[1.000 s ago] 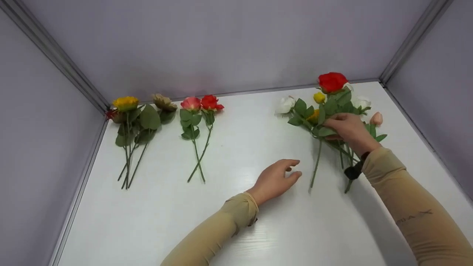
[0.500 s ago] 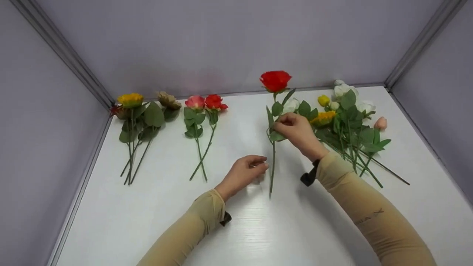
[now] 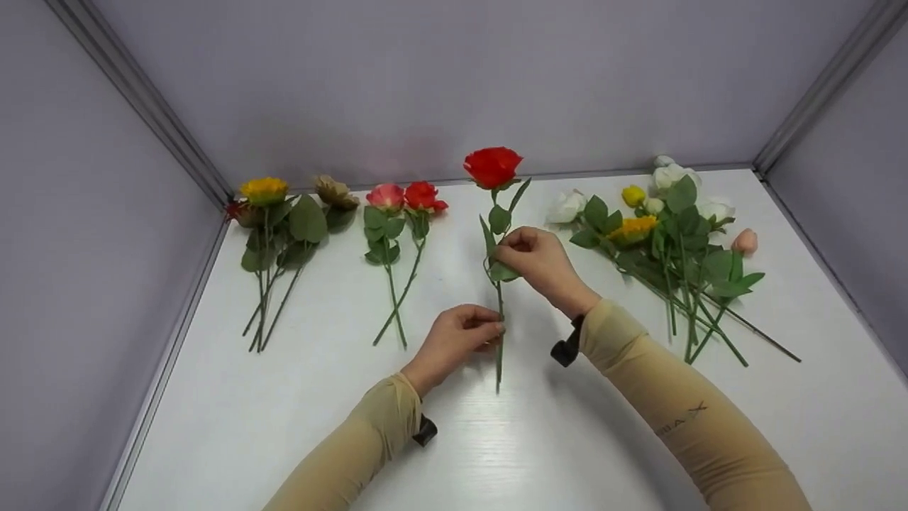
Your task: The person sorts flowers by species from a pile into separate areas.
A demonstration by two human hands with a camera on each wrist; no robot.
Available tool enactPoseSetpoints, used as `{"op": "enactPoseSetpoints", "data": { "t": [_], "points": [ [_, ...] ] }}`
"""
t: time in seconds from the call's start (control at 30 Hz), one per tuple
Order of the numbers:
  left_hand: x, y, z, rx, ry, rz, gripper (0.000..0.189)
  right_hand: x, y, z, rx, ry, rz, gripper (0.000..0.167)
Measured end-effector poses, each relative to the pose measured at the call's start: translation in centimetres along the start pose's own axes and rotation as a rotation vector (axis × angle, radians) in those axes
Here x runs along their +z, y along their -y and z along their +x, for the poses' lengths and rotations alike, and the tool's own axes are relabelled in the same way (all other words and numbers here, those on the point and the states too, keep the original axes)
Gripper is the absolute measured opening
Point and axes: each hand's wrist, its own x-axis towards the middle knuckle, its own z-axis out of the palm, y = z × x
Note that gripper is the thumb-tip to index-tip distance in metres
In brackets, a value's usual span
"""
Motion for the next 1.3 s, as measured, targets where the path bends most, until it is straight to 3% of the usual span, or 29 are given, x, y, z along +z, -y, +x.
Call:
{"op": "enactPoseSetpoints", "data": {
  "t": [0.17, 0.47, 0.7, 1.03, 1.2, 1.3],
  "points": [
    [0.1, 0.0, 0.0, -0.004, -0.035, -0.007, 0.030, 0.2, -0.2, 0.0, 0.022, 0.006, 0.048, 0.016],
    [0.2, -0.1, 0.0, 0.024, -0.077, 0.021, 0.020, 0.6, -0.7, -0.1, 0.108, 0.017, 0.269, 0.021],
    [0.1, -0.2, -0.1, 0.022, -0.089, 0.022, 0.017, 0.6, -0.9, -0.2, 0.140, 0.080, 0.373, 0.022],
    [-1.3, -1.0, -0.4, 0.001, -0.115, 0.080, 0.017, 2.0, -1.1, 0.0, 0.093, 0.105, 0.360, 0.026],
    [-4.0, -1.7, -0.5, -0.010, -0.178, 0.134, 0.022, 3.0, -1.2, -0.2, 0.040, 0.148, 0.288, 0.021],
    [-6.2, -2.2, -0.5, -0.034, -0.244, 0.187, 0.024, 3.6, -1.3, -0.5, -0.034, 0.160, 0.102, 0.017]
  ]
}}
